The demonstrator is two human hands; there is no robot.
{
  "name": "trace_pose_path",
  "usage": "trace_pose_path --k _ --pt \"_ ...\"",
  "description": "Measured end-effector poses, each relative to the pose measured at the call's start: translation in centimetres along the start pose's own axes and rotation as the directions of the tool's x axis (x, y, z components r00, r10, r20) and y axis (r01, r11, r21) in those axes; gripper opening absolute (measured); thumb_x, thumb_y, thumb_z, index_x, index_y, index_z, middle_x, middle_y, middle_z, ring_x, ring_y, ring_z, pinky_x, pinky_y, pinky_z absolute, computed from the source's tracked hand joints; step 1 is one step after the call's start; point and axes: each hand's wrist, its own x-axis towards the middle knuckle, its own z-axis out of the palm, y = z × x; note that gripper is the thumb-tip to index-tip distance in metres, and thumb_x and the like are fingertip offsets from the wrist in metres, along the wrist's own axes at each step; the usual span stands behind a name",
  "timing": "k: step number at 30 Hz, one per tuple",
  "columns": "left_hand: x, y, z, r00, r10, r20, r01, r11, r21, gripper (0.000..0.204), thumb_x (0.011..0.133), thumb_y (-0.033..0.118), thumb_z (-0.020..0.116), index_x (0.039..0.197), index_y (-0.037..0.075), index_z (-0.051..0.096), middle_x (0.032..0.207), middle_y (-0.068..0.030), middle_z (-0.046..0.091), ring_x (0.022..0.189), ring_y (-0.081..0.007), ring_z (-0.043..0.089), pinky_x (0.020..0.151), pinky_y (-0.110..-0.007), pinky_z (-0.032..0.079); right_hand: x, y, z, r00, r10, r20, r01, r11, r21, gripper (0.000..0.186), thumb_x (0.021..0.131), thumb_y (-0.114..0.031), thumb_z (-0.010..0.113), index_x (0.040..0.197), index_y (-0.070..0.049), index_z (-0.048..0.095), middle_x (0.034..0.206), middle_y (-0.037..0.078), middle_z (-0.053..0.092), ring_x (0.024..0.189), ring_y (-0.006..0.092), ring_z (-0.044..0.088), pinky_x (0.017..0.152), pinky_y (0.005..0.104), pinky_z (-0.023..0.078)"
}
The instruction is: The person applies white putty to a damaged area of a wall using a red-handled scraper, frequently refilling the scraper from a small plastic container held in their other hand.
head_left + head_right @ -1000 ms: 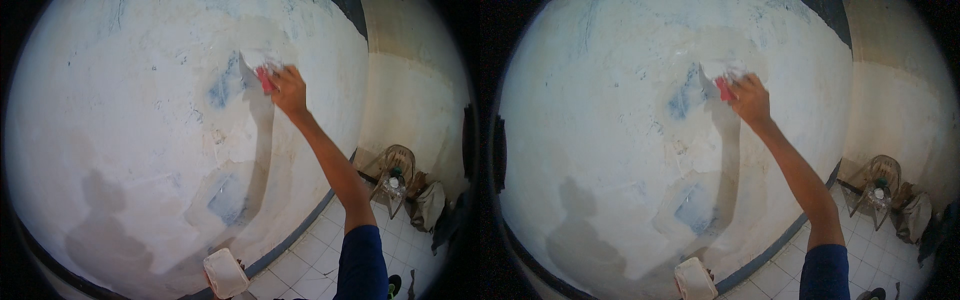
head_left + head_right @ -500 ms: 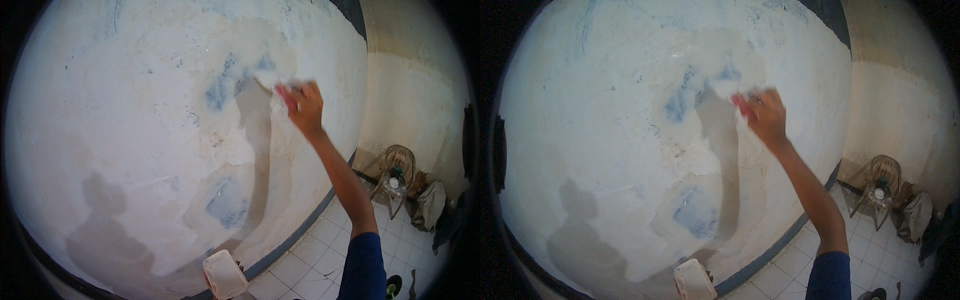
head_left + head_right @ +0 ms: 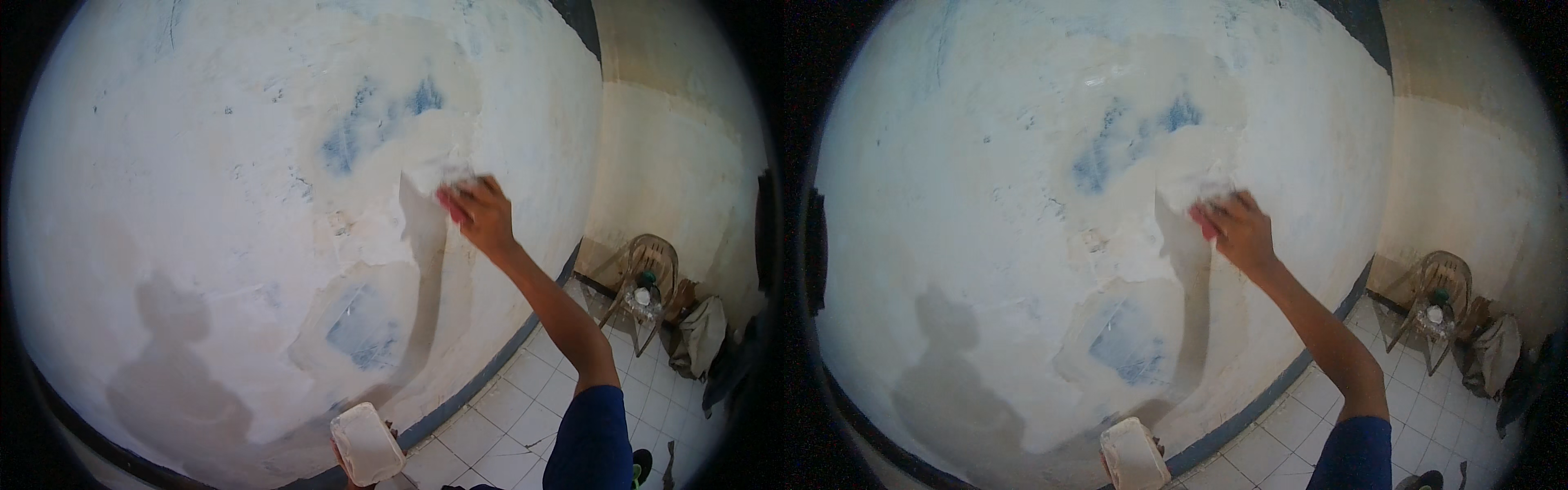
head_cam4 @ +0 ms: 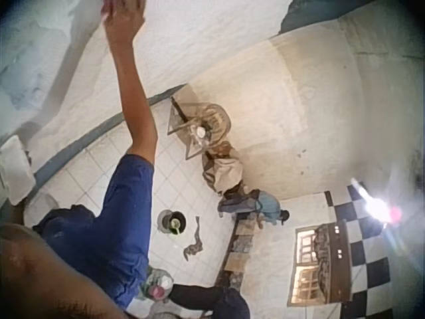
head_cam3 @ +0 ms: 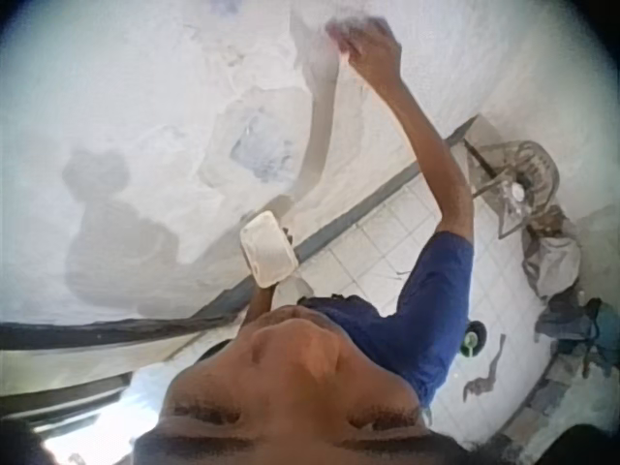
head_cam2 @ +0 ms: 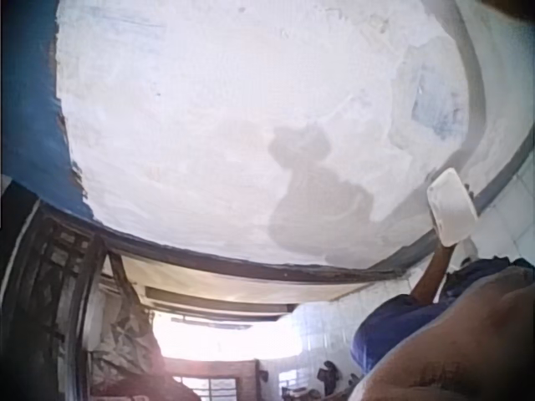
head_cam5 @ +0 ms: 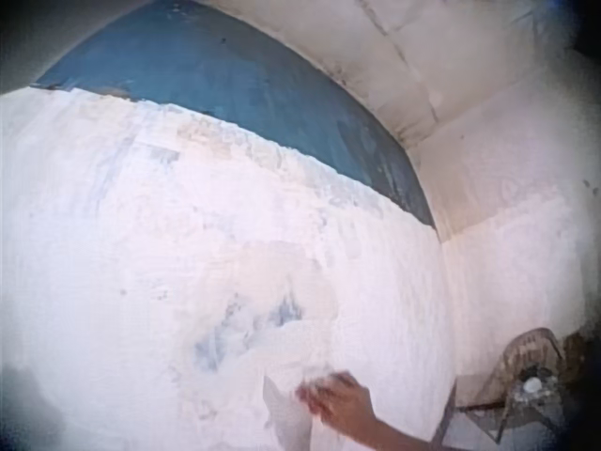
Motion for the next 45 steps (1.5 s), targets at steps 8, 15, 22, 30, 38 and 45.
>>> trace_pose_path --k 8,15,22,30,38,45 --pt "1.2 -0.4 -3.2 0.993 0.092 0.078 -0.093 0.996 0.006 0.087 0.089 0.072 0.031 0.153 0.013 0.024 0.147 -0.0202 0.041 0.131 -0.0396 0.043 0.11 -0.058 0.032 10.0 2.8 -1.5 0.967 -0.024 -0.253 0.035 0.999 0.039 0.045 0.069 0.014 0.057 0.107 -0.006 0.073 0.094 0.014 0.061 0.083 0.0321 0.057 0.072 0.0372 0.05" --pt "0.9 -1.7 -0.7 0.993 0.06 -0.102 -0.094 0.926 -0.366 0.103 0.079 0.085 0.036 0.155 0.016 0.02 0.149 -0.0281 0.034 0.133 -0.0486 0.039 0.105 -0.068 0.033 10.9 1.6 4.8 0.982 -0.106 -0.154 0.098 0.993 -0.061 0.049 0.061 0.007 0.067 0.108 -0.005 0.069 0.103 0.012 0.059 0.097 0.0343 0.055 0.078 0.0387 0.052" --pt "1.0 -0.8 -0.4 0.996 -0.003 0.086 0.031 0.947 -0.321 0.102 0.079 0.084 0.039 0.154 0.017 0.021 0.148 -0.0268 0.035 0.134 -0.0476 0.038 0.108 -0.067 0.028 2.1 -0.5 1.1 0.988 -0.146 -0.052 0.149 0.988 0.052 0.047 0.063 0.007 0.07 0.108 -0.006 0.071 0.097 0.01 0.058 0.089 0.0314 0.057 0.072 0.0369 0.053" --pt "1.4 -1.2 -2.5 0.973 0.044 0.227 -0.103 0.961 0.255 0.072 0.099 0.059 0.028 0.151 0.009 0.027 0.145 -0.015 0.045 0.129 -0.0316 0.048 0.111 -0.047 0.036 17.6 6.3 -0.9 0.948 -0.12 -0.294 0.091 0.99 -0.111 0.035 0.073 0.005 0.064 0.104 -0.008 0.074 0.097 0.014 0.064 0.09 0.0305 0.061 0.075 0.0359 0.052" --pt "0.6 -1.2 -3.6 0.989 0.067 0.13 -0.145 0.555 0.819 0.075 0.098 0.061 0.028 0.151 0.009 0.026 0.146 -0.0172 0.043 0.13 -0.0332 0.047 0.11 -0.048 0.037 2.4 3.1 2.1 0.998 0.052 0.036 -0.05 0.996 -0.069 0.027 0.074 -0.003 0.07 0.099 -0.009 0.072 0.1 0.009 0.06 0.092 0.0305 0.057 0.076 0.0392 0.053" --pt "1.1 -1.0 -3.2 0.977 -0.01 0.213 -0.047 0.965 0.259 0.075 0.098 0.062 0.026 0.153 0.011 0.023 0.149 -0.0161 0.041 0.132 -0.0328 0.045 0.111 -0.049 0.036 4.3 3.1 -0.4 0.947 0.179 -0.268 -0.198 0.979 -0.046 0.031 0.08 0.009 0.06 0.106 -0.003 0.071 0.096 0.013 0.063 0.081 0.0294 0.065 0.072 0.0325 0.053"
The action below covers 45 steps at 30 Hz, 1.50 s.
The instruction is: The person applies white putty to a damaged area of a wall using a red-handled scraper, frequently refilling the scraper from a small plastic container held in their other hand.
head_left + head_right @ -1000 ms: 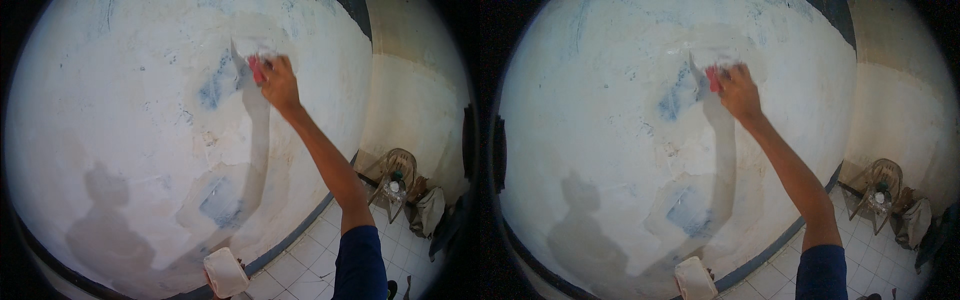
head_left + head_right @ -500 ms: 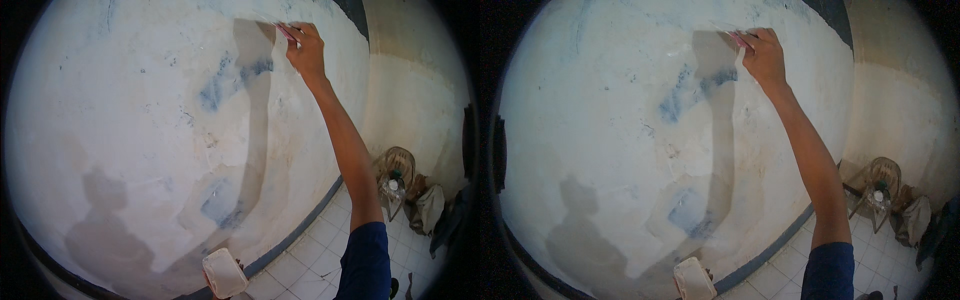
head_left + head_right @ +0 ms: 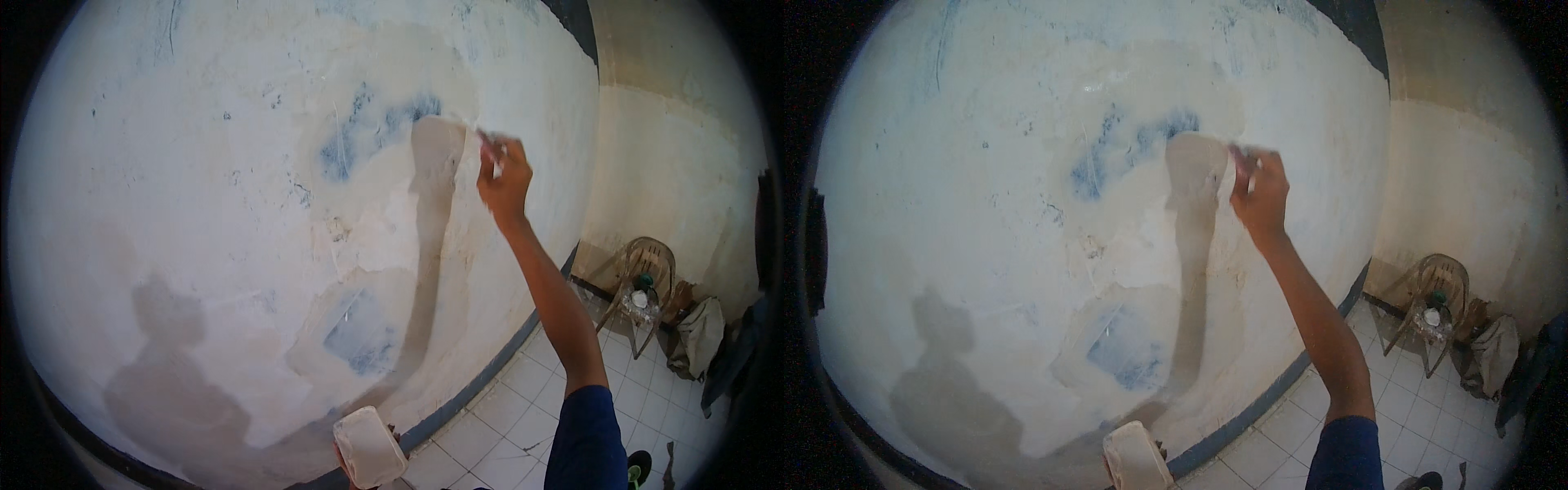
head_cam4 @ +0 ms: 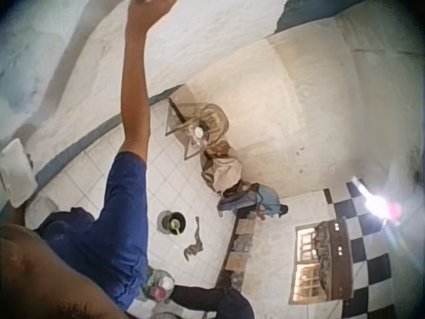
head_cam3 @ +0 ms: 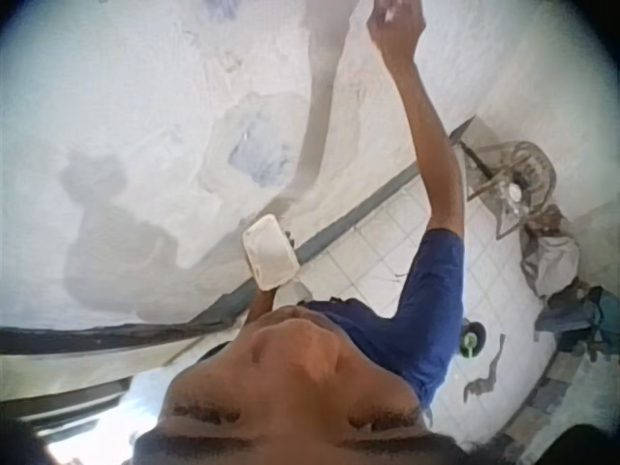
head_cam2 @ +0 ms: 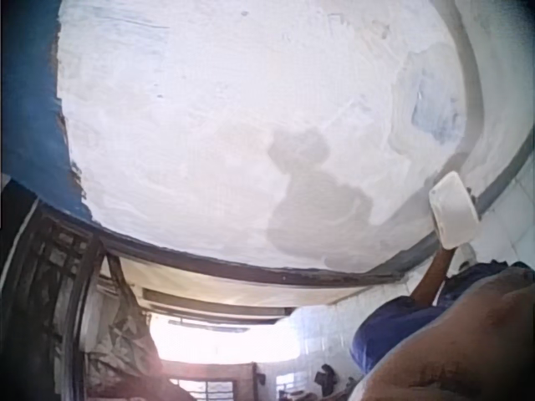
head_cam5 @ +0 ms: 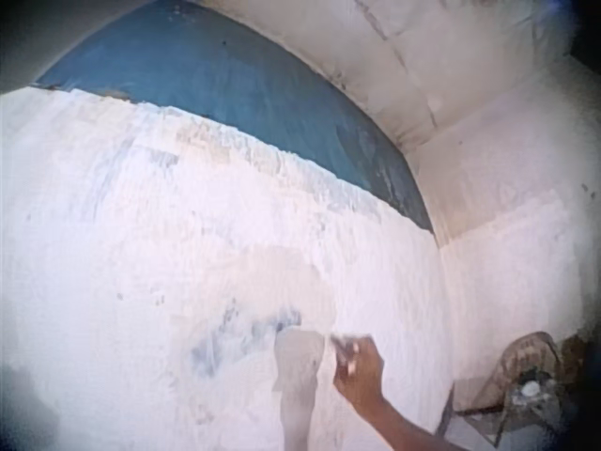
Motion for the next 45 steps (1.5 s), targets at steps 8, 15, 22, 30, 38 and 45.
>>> trace_pose_path --k 8,15,22,30,38,45 --pt "-0.2 -0.2 -0.4 0.997 0.064 -0.049 -0.04 0.919 0.392 0.066 0.102 0.051 0.03 0.152 0.01 0.024 0.146 -0.0136 0.045 0.129 -0.0276 0.049 0.111 -0.044 0.036 -1.3 -1.2 5.6 0.964 -0.152 0.218 0.167 0.984 -0.055 0.046 0.065 0.007 0.062 0.11 -0.002 0.067 0.11 0.015 0.057 0.1 0.0344 0.055 0.08 0.0397 0.053" --pt "-0.7 -0.4 -4.8 0.99 0.124 -0.074 -0.064 0.834 0.548 0.059 0.104 0.045 0.031 0.152 0.01 0.026 0.143 -0.0125 0.048 0.126 -0.0246 0.051 0.11 -0.041 0.037 -6.2 -2.3 1.2 0.959 -0.247 0.141 0.243 0.969 0.049 0.042 0.068 0.007 0.068 0.109 -0.001 0.069 0.106 0.012 0.058 0.1 0.0334 0.057 0.075 0.0371 0.055" --pt "0.7 1.3 4.5 0.946 0.012 -0.325 0.062 0.974 0.219 0.104 0.077 0.085 0.041 0.154 0.017 0.023 0.151 -0.0246 0.033 0.134 -0.0484 0.037 0.108 -0.069 0.026 1.7 -1.7 4.1 0.987 -0.161 0.004 0.161 0.986 0.039 0.043 0.068 0.008 0.068 0.11 -0.002 0.069 0.105 0.012 0.058 0.097 0.0323 0.056 0.073 0.0391 0.054" --pt "0.0 1.8 2.6 0.967 -0.056 -0.247 0.056 0.998 -0.006 0.104 0.076 0.085 0.041 0.155 0.02 0.02 0.151 -0.0246 0.032 0.134 -0.049 0.037 0.106 -0.071 0.028 -9.0 -3.9 0.0 0.94 -0.308 0.147 0.311 0.95 0.004 0.033 0.071 0.001 0.072 0.104 -0.005 0.071 0.104 0.011 0.058 0.093 0.0336 0.059 0.077 0.0396 0.055" --pt "-0.3 2.2 4.6 0.955 0.014 -0.297 0.04 0.983 0.177 0.103 0.077 0.086 0.039 0.155 0.022 0.02 0.151 -0.0225 0.034 0.135 -0.0482 0.036 0.105 -0.071 0.028 1.5 -1.8 3.3 0.994 -0.108 -0.029 0.108 0.994 -0.013 0.042 0.068 0.01 0.067 0.108 -0.003 0.069 0.099 0.013 0.058 0.092 0.0316 0.055 0.075 0.0383 0.05" --pt "-1.9 1.3 -2.1 0.968 0.08 -0.236 -0.03 0.978 0.207 0.089 0.086 0.074 0.036 0.154 0.017 0.023 0.148 -0.0198 0.038 0.131 -0.0411 0.042 0.108 -0.06 0.032 -9.0 -6.5 -0.6 0.963 -0.244 0.112 0.241 0.97 0.037 0.037 0.072 0.001 0.064 0.107 -0.009 0.073 0.099 0.007 0.061 0.089 0.0282 0.063 0.072 0.0361 0.056"
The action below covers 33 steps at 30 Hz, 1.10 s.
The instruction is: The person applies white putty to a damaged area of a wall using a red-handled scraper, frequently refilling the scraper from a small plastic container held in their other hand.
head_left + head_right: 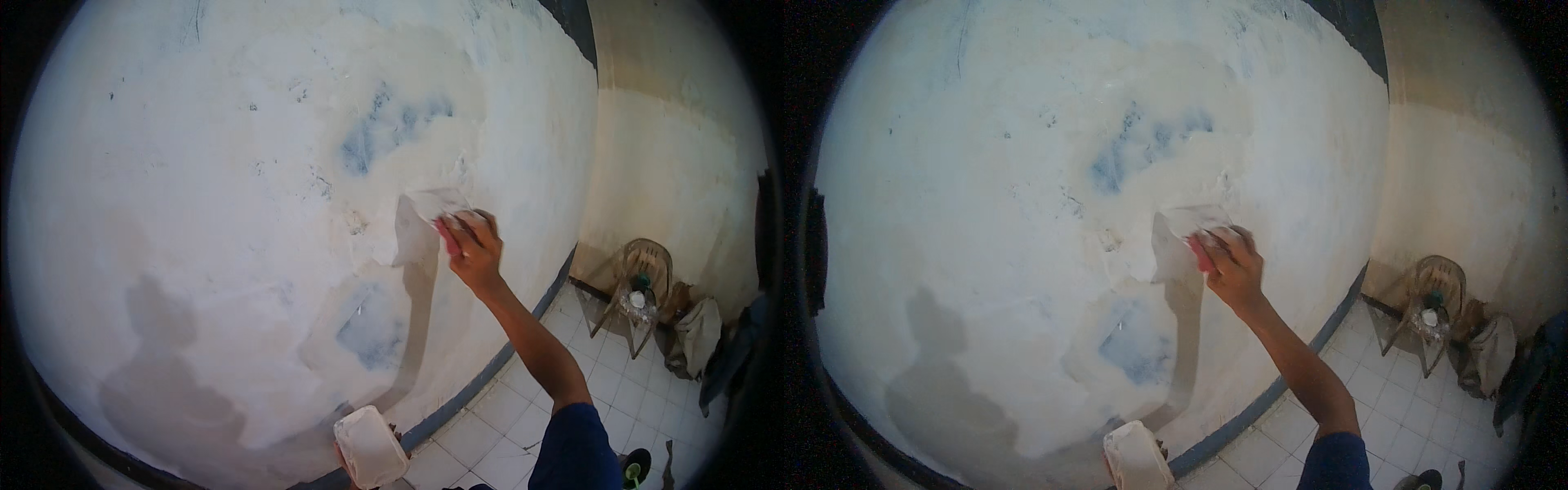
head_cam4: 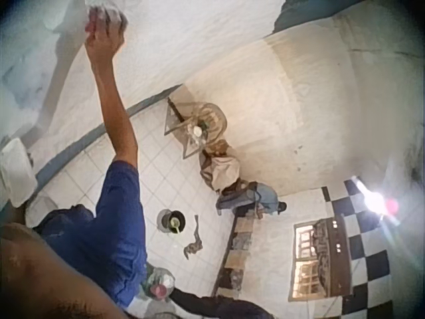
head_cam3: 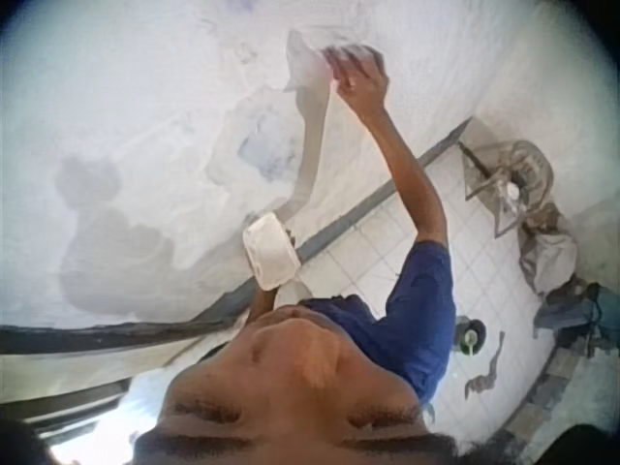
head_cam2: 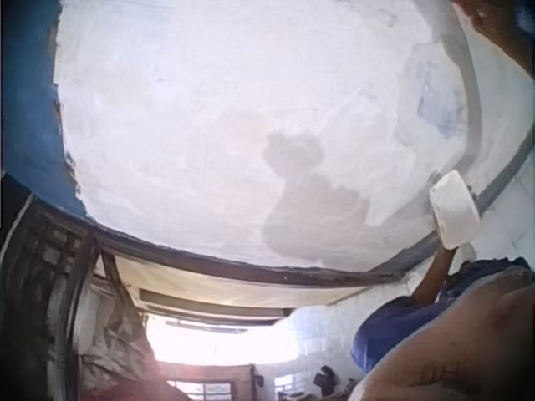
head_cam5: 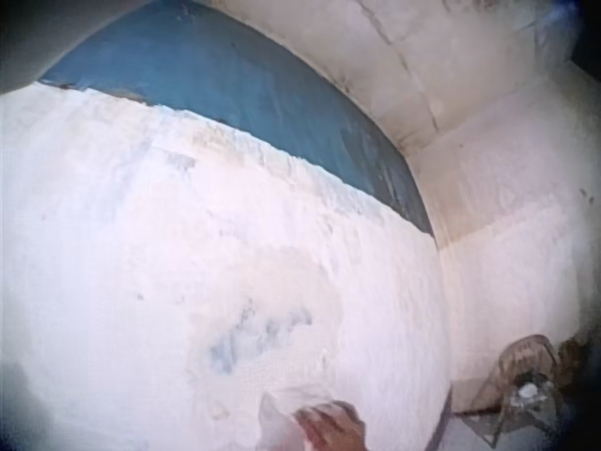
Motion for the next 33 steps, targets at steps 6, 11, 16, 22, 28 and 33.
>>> trace_pose_path --k 6,11,16,22,28,33 --pt "-0.3 2.5 2.7 0.987 -0.136 0.086 0.16 0.893 -0.421 0.093 0.085 0.077 0.036 0.154 0.016 0.023 0.147 -0.0238 0.039 0.129 -0.0445 0.044 0.106 -0.063 0.033 0.9 8.5 -1.8 0.762 0.644 -0.062 -0.647 0.762 -0.037 0.009 0.077 -0.005 0.064 0.084 0.0 0.063 0.069 0.019 0.061 0.063 0.0374 0.062 0.058 0.0394 0.049" --pt "-0.7 2.1 2.6 0.998 -0.067 -0.006 0.049 0.794 -0.606 0.101 0.079 0.084 0.038 0.153 0.016 0.024 0.144 -0.0281 0.04 0.127 -0.0505 0.045 0.1 -0.07 0.037 6.3 13.1 1.2 0.697 0.711 -0.099 -0.715 0.676 -0.179 0.016 0.076 -0.013 0.067 0.08 0.003 0.065 0.077 0.023 0.066 0.073 0.0412 0.066 0.067 0.0456 0.051" --pt "-1.0 2.9 2.7 0.994 -0.089 0.062 0.108 0.797 -0.594 0.101 0.079 0.084 0.039 0.153 0.016 0.024 0.143 -0.0288 0.041 0.126 -0.0511 0.045 0.098 -0.07 0.038 6.8 10.1 2.8 0.796 0.582 -0.165 -0.602 0.787 -0.135 0.013 0.076 -0.011 0.066 0.081 0.001 0.067 0.07 0.02 0.065 0.066 0.0375 0.065 0.063 0.041 0.05" --pt "-1.1 3.9 3.3 0.992 -0.099 0.083 0.13 0.78 -0.613 0.102 0.079 0.083 0.04 0.153 0.015 0.025 0.142 -0.0296 0.041 0.125 -0.0518 0.046 0.097 -0.071 0.04 7.9 4.3 2.5 0.875 0.473 -0.106 -0.473 0.881 0.023 0.008 0.078 -0.003 0.066 0.085 0.0 0.067 0.083 0.016 0.065 0.069 0.0354 0.064 0.063 0.0371 0.05" --pt "-0.3 3.9 3.7 0.993 -0.094 0.066 0.115 0.815 -0.568 0.103 0.078 0.084 0.043 0.153 0.015 0.024 0.143 -0.029 0.04 0.125 -0.0522 0.045 0.096 -0.071 0.039 8.9 -0.8 2.0 0.903 0.424 -0.071 -0.423 0.906 0.026 0.007 0.078 -0.003 0.067 0.085 -0.001 0.066 0.082 0.014 0.064 0.069 0.0357 0.063 0.06 0.0373 0.049" --pt "-0.6 4.4 4.6 0.985 -0.138 0.105 0.172 0.709 -0.684 0.106 0.076 0.085 0.043 0.153 0.016 0.023 0.146 -0.0282 0.037 0.128 -0.0513 0.042 0.099 -0.071 0.036 8.5 -4.7 1.6 0.935 0.352 -0.043 -0.347 0.933 0.098 0.012 0.08 0.0 0.066 0.091 -0.001 0.07 0.083 0.012 0.065 0.067 0.0298 0.064 0.057 0.0345 0.05"
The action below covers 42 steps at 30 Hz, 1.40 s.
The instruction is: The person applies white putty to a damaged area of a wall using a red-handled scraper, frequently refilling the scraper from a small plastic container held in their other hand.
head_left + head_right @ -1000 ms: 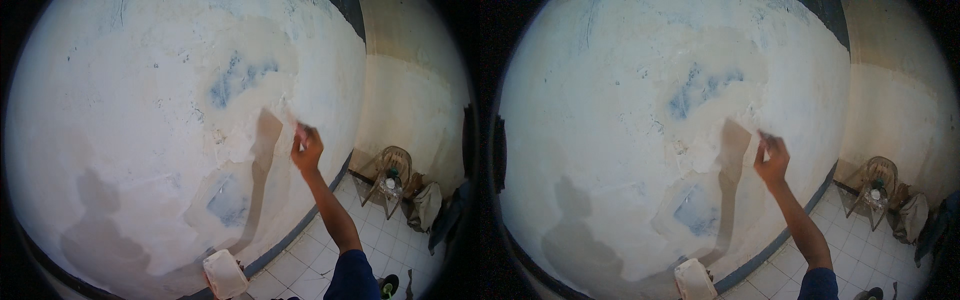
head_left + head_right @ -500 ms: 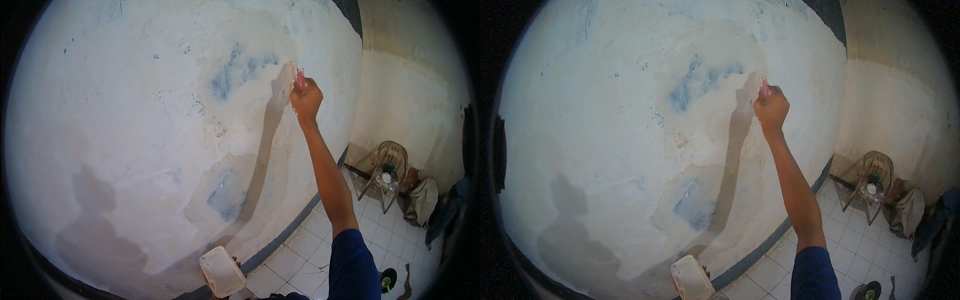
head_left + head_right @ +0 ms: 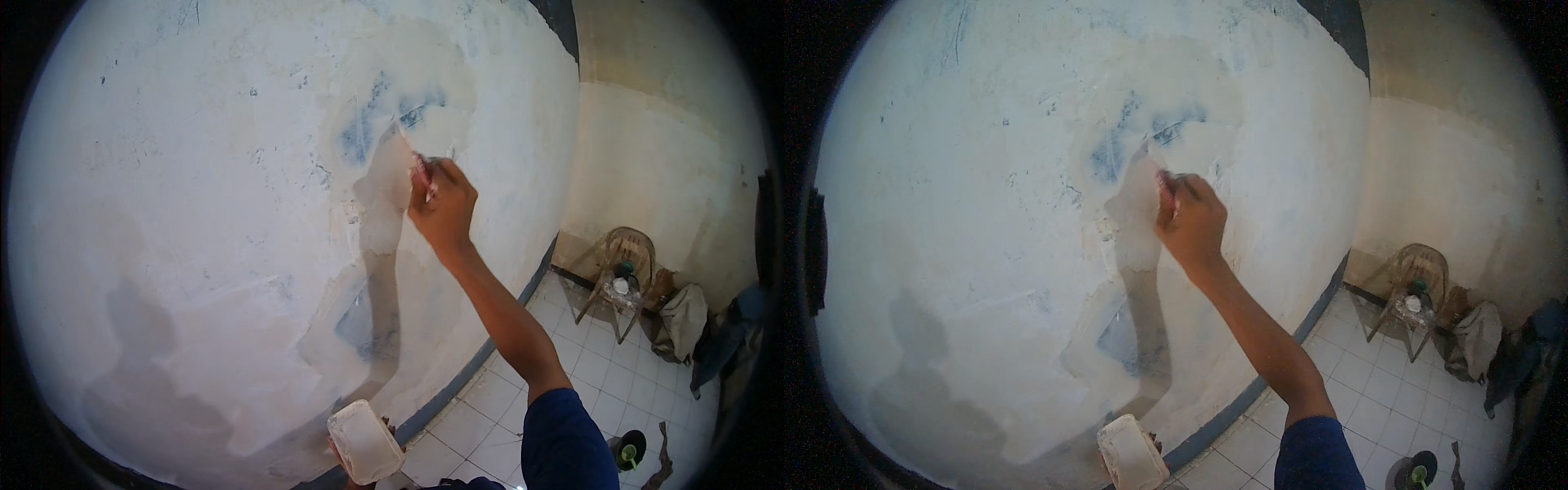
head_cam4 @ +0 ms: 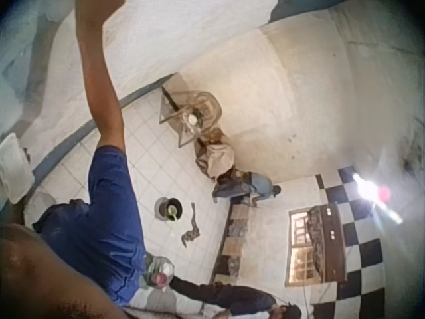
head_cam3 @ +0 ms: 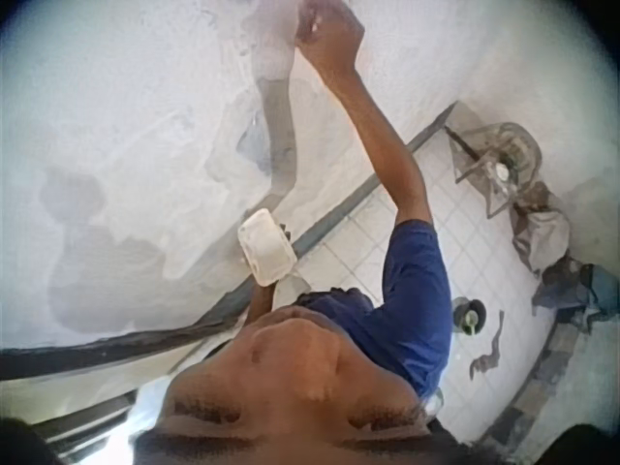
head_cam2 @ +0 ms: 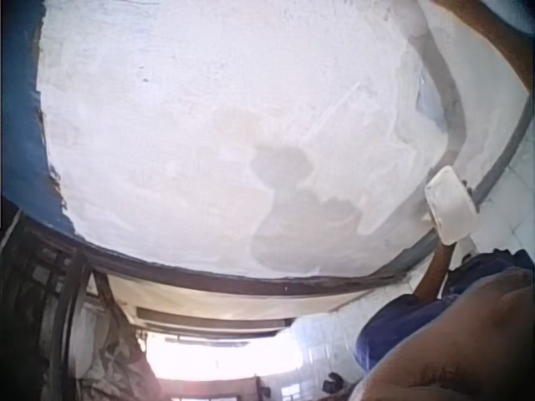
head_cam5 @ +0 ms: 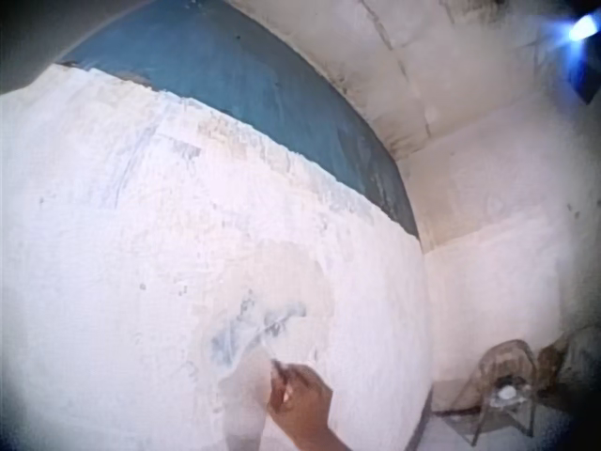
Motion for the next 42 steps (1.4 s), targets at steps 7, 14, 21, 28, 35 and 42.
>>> trace_pose_path --k 7,14,21,28,35,42 --pt "-0.4 -0.4 0.5 0.994 0.107 -0.039 -0.054 0.747 0.662 0.104 0.078 0.086 0.038 0.153 0.016 0.024 0.147 -0.0273 0.037 0.128 -0.0511 0.042 0.1 -0.071 0.036 -1.9 -1.5 -0.9 1.0 -0.025 0.0 0.025 0.994 0.102 0.013 0.08 -0.001 0.067 0.092 -0.002 0.07 0.078 0.013 0.065 0.063 0.0282 0.062 0.058 0.0342 0.05" --pt "-1.3 0.8 0.1 0.997 0.047 0.059 -0.052 0.996 0.075 0.103 0.079 0.085 0.035 0.153 0.015 0.025 0.146 -0.0273 0.038 0.126 -0.0501 0.046 0.098 -0.069 0.04 2.2 10.6 -1.3 0.964 0.245 -0.102 -0.26 0.952 -0.162 0.01 0.082 -0.01 0.066 0.078 -0.002 0.063 0.08 0.018 0.063 0.072 0.0402 0.061 0.063 0.0457 0.049" --pt "-1.4 -0.2 2.5 0.986 0.153 -0.059 -0.101 0.85 0.517 0.103 0.077 0.086 0.037 0.153 0.017 0.024 0.146 -0.0262 0.038 0.127 -0.0507 0.043 0.096 -0.073 0.038 -2.7 2.7 -0.1 0.999 -0.009 0.049 0.017 0.986 -0.166 0.005 0.077 -0.003 0.067 0.082 -0.003 0.068 0.08 0.014 0.065 0.069 0.0322 0.063 0.062 0.0388 0.051" --pt "-1.1 0.1 2.3 0.998 -0.048 0.028 0.048 0.998 -0.027 0.104 0.076 0.087 0.04 0.154 0.021 0.023 0.151 -0.0236 0.033 0.134 -0.0504 0.035 0.097 -0.075 0.034 -1.0 3.9 -2.5 0.996 -0.047 -0.073 0.039 0.993 -0.111 0.014 0.084 -0.009 0.065 0.097 -0.007 0.072 0.079 0.01 0.064 0.07 0.0306 0.062 0.06 0.038 0.05" --pt "-1.5 2.1 -1.8 1.0 -0.009 -0.006 0.009 0.991 0.132 0.103 0.078 0.086 0.038 0.154 0.019 0.024 0.148 -0.0244 0.038 0.131 -0.0494 0.04 0.102 -0.07 0.034 2.7 11.9 -0.1 0.982 0.067 -0.177 -0.104 0.973 -0.208 0.015 0.086 -0.016 0.063 0.082 -0.002 0.068 0.077 0.017 0.065 0.073 0.0386 0.062 0.066 0.0465 0.05" --pt "-0.6 -0.3 1.9 0.989 0.136 -0.05 -0.083 0.813 0.576 0.103 0.078 0.086 0.037 0.154 0.018 0.024 0.146 -0.0244 0.041 0.13 -0.0489 0.042 0.103 -0.068 0.035 -2.7 2.4 -0.7 0.952 -0.302 0.049 0.299 0.953 0.057 0.024 0.08 -0.003 0.065 0.102 -0.006 0.072 0.087 0.009 0.066 0.072 0.0267 0.062 0.061 0.0358 0.053"
